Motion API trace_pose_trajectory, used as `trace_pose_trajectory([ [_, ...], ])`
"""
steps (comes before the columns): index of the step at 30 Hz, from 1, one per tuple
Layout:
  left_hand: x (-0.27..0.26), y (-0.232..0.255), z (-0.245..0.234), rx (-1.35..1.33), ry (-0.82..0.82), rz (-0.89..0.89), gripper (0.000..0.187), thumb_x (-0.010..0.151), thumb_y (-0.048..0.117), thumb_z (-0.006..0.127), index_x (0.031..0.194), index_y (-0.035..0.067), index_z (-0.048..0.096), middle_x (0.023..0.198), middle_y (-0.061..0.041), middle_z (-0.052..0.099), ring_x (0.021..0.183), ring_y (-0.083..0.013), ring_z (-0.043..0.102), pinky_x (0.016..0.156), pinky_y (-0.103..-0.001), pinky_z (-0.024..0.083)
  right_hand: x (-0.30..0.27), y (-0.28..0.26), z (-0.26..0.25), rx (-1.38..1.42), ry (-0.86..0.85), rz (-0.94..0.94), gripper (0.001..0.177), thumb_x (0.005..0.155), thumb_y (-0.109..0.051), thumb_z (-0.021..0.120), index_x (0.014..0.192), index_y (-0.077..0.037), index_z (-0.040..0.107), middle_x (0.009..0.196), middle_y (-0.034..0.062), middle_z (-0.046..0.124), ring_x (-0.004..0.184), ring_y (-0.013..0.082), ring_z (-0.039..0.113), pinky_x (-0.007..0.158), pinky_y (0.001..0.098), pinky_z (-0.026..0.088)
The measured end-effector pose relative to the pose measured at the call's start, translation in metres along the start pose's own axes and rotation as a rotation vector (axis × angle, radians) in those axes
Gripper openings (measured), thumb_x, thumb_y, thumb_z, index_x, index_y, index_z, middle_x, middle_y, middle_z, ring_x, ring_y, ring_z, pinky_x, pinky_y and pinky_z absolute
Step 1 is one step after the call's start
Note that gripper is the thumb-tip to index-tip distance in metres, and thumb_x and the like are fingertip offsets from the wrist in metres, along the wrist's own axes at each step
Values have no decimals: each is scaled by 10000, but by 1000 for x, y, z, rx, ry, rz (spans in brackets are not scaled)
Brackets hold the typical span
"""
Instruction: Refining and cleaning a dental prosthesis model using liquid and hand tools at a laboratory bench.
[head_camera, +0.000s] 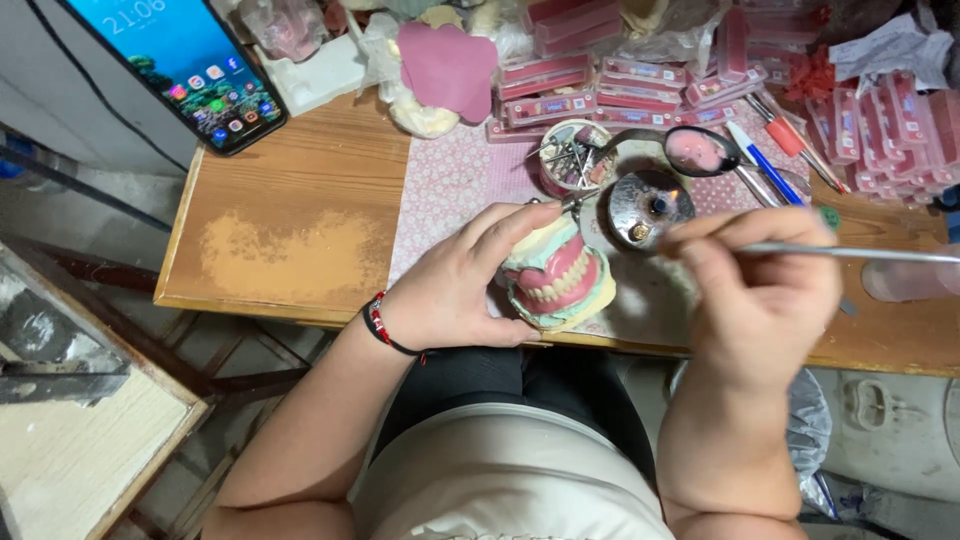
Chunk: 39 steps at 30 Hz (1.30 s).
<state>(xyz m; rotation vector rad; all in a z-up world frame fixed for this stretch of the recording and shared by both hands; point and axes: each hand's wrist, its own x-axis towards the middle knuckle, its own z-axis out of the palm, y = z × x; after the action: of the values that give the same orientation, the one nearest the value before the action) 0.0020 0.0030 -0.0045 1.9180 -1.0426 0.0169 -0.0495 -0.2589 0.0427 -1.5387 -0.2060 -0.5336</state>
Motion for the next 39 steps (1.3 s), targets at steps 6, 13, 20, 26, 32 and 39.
trace_pose_trajectory([
  [6, 4, 4, -1, -7, -13, -20, 1047, 724, 283, 897, 1580, 111, 319, 1543, -149, 443, 1435, -322, 519, 1143, -413, 475, 60, 9, -61, -263, 10, -101, 251, 1081, 36, 713, 1136, -99, 509, 1089, 151, 655, 1060, 214, 680, 1003, 324, 585],
  [13, 6, 7, 0, -11, -20, -53, 1091, 680, 257, 945, 1566, 108, 327, 1535, -155, 448, 1426, -325, 510, 1132, -412, 461, 102, 10, -68, -545, -221, 85, 227, 1055, 45, 671, 1067, -118, 515, 1067, 52, 649, 996, 126, 632, 905, 271, 542],
  [20, 6, 9, 0, -8, -13, -73, 1082, 663, 261, 930, 1561, 118, 343, 1519, -141, 466, 1405, -308, 533, 1120, -396, 465, 107, -5, -60, -871, -290, 18, 169, 1082, -9, 624, 1122, -89, 480, 1049, 78, 715, 1003, 216, 716, 852, 386, 496],
  [26, 6, 10, -1, -17, -15, -71, 1066, 656, 220, 889, 1565, 115, 344, 1518, -139, 475, 1403, -306, 533, 1130, -382, 444, 103, -7, -62, -844, -270, -15, 146, 1118, -9, 565, 1127, -72, 434, 1058, 101, 667, 1016, 238, 719, 857, 395, 512],
  [32, 5, 8, 0, -8, -9, -71, 1072, 662, 239, 897, 1569, 118, 340, 1520, -147, 475, 1402, -310, 532, 1131, -386, 443, 92, -8, -71, -629, -181, 16, 191, 1124, 107, 360, 1215, -61, 355, 1077, 146, 653, 1034, 233, 691, 894, 321, 564],
  [39, 2, 6, 0, -27, 14, -53, 1089, 661, 240, 903, 1569, 79, 326, 1563, -162, 460, 1447, -322, 496, 1187, -398, 415, 41, 23, -121, -1095, -26, -16, 136, 1207, -153, 514, 1255, -27, 494, 1064, 199, 645, 933, 412, 600, 802, 530, 420],
])
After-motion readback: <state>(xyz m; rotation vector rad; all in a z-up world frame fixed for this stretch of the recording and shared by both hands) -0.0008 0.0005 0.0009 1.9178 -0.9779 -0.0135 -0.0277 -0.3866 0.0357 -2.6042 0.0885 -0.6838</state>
